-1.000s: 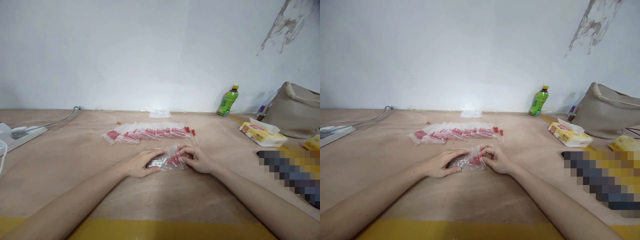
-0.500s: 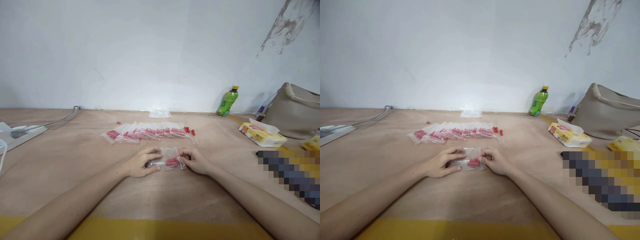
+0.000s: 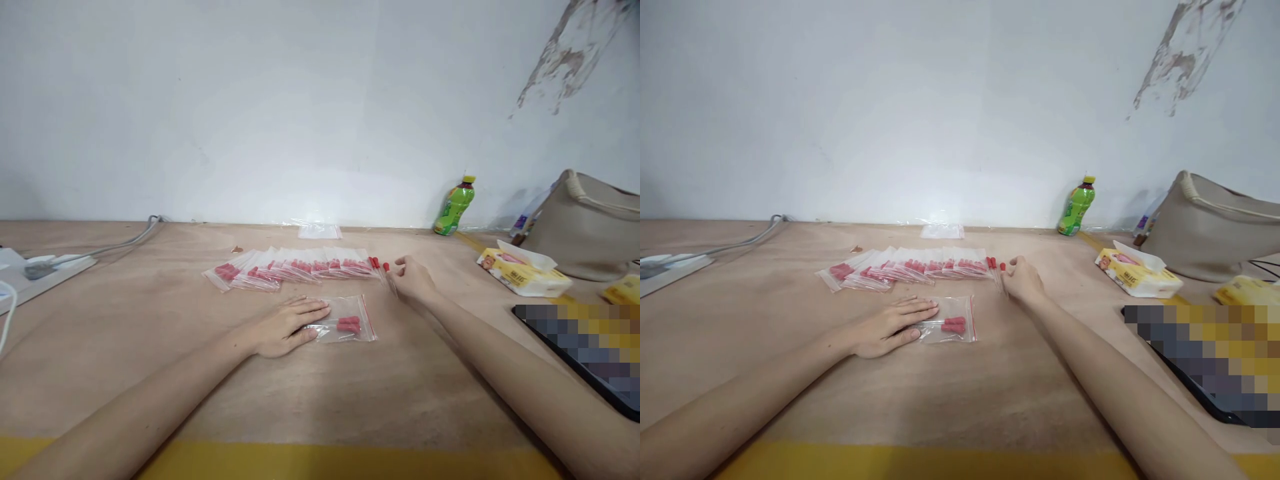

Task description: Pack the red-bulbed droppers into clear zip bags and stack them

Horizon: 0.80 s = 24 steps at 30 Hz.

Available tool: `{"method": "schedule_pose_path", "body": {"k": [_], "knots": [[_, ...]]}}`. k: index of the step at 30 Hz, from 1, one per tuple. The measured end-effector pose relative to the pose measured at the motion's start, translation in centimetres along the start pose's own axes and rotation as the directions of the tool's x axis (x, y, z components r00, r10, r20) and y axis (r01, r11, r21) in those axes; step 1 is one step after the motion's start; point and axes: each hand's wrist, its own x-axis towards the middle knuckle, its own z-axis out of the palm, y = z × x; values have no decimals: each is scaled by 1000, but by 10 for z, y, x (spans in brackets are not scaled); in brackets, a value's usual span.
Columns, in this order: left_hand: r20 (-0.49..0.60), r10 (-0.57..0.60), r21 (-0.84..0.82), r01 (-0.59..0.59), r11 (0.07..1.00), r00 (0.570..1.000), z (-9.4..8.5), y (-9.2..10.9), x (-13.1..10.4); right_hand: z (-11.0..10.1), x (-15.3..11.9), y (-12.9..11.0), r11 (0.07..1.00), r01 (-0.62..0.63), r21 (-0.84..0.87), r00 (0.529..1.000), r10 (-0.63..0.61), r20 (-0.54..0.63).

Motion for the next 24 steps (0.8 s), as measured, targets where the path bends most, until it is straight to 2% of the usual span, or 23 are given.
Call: {"method": "schedule_pose_path", "body": {"k": [4, 7, 9, 11, 13, 14, 17, 20, 22, 24], "knots": [[-180, -5, -11, 3, 1000, 984, 6, 0, -3, 3, 16, -12, 994, -109, -20, 987, 111, 117], [-234, -6, -46, -5, 999, 972, 7, 1, -4, -3, 15, -18, 996, -90, 25, 987, 86, 133], [-211, -6, -70, -9, 997, 977, 7, 1, -4, -7, 7, -17, 996, -22, 85, 995, 13, 103], [-184, -16, -81, 1, 997, 983, 7, 0, -3, -8, -9, -13, 963, 122, 238, 990, -134, 34], [-167, -24, -82, 11, 997, 986, 8, -1, -1, -4, -29, -11, 848, 249, 468, 966, -255, -53], [-161, -29, -81, 16, 997, 987, 8, -1, -1, -1, -39, -11, 776, 245, 581, 965, -255, -67], [-138, -42, -80, 31, 996, 989, 8, -2, -1, 11, -62, -15, 592, 98, 800, 993, -107, -43], [-109, -49, -79, 40, 996, 993, 5, -2, -1, 19, -71, -22, 467, -58, 882, 998, 28, 51], [-99, -46, -79, 38, 996, 994, 5, -2, -1, 21, -73, -26, 383, -161, 910, 987, 66, 147], [-105, -41, -79, 32, 996, 994, 6, -2, -2, 22, -74, -26, 315, -248, 916, 968, 46, 246]]}}
